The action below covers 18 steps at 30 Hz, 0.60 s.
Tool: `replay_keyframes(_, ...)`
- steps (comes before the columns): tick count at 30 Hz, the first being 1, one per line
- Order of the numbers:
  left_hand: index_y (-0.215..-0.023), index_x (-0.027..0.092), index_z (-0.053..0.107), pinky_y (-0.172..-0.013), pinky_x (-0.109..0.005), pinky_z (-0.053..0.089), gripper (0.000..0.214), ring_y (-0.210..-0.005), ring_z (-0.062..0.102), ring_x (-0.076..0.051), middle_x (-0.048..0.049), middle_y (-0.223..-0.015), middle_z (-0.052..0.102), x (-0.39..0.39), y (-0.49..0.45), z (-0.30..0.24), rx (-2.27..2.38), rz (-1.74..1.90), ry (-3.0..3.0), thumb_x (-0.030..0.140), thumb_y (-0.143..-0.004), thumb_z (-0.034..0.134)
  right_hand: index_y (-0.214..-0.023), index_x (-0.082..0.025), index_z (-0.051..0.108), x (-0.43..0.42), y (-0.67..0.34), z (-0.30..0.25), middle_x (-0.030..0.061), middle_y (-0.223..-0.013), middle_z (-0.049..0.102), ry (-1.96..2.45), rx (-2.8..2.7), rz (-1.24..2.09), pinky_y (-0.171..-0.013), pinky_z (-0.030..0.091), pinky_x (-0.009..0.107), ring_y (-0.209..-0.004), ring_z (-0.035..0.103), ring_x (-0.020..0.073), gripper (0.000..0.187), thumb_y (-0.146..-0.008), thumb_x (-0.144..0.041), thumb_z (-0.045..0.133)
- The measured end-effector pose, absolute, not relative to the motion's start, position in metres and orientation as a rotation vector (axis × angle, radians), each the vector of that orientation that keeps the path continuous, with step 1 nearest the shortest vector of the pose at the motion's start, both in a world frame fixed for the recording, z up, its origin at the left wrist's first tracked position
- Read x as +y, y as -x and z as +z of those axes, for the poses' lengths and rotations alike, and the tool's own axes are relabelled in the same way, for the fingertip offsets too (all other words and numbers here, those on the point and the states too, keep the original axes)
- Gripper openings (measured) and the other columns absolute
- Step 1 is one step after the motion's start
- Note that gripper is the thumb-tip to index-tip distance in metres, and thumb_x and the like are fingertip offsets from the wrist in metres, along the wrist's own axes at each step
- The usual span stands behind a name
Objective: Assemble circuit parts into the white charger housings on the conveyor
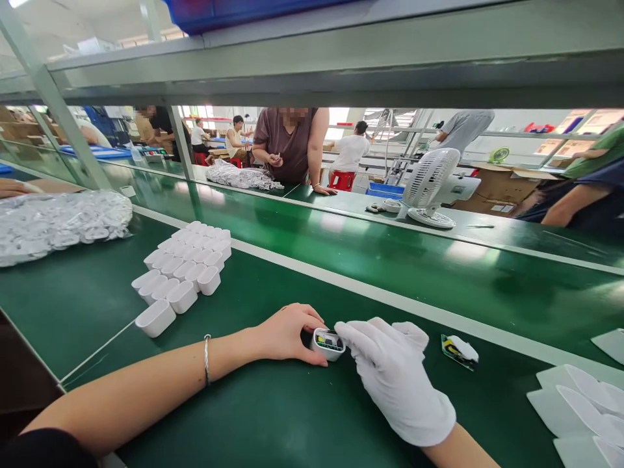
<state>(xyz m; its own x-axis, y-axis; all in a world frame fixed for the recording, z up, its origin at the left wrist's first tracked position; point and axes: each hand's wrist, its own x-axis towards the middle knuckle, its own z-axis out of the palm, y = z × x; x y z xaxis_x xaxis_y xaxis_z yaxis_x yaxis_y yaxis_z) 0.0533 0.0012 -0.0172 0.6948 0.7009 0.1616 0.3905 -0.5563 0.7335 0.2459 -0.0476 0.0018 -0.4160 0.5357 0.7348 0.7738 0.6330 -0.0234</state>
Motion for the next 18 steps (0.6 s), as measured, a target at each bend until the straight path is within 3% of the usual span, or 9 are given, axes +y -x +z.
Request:
replay_keyframes(12, -0.087, 0.026, 0.072, -0.086, -0.029, 0.042, 0.027, -0.096, 0.058, -0.020, -0.0002, -0.099, 0.066, 0.001, -0.052, -0.017, 0.848, 0.551, -2.224, 0.036, -0.063, 0.078, -0.083, -0.025, 0.062, -0.053, -0.245, 0.007, -0.0061, -0.064, 0.065, 1.119, -2.263, -0.649, -0.063, 0.017, 0.034, -0.055, 0.045, 0.0087, 0.039, -0.073, 0.006, 0.040)
replay_keyframes(18, -0.086, 0.026, 0.072, -0.086, -0.029, 0.043, 0.026, -0.097, 0.058, -0.020, 0.0000, -0.100, 0.066, -0.001, -0.052, -0.016, 0.885, 0.546, -2.223, 0.035, -0.062, 0.078, -0.087, -0.025, 0.062, -0.059, -0.251, -0.002, -0.0057, -0.069, 0.067, 1.168, -2.075, -0.540, -0.063, 0.020, 0.033, -0.057, 0.050, 0.0083, 0.033, -0.075, 0.001, 0.045)
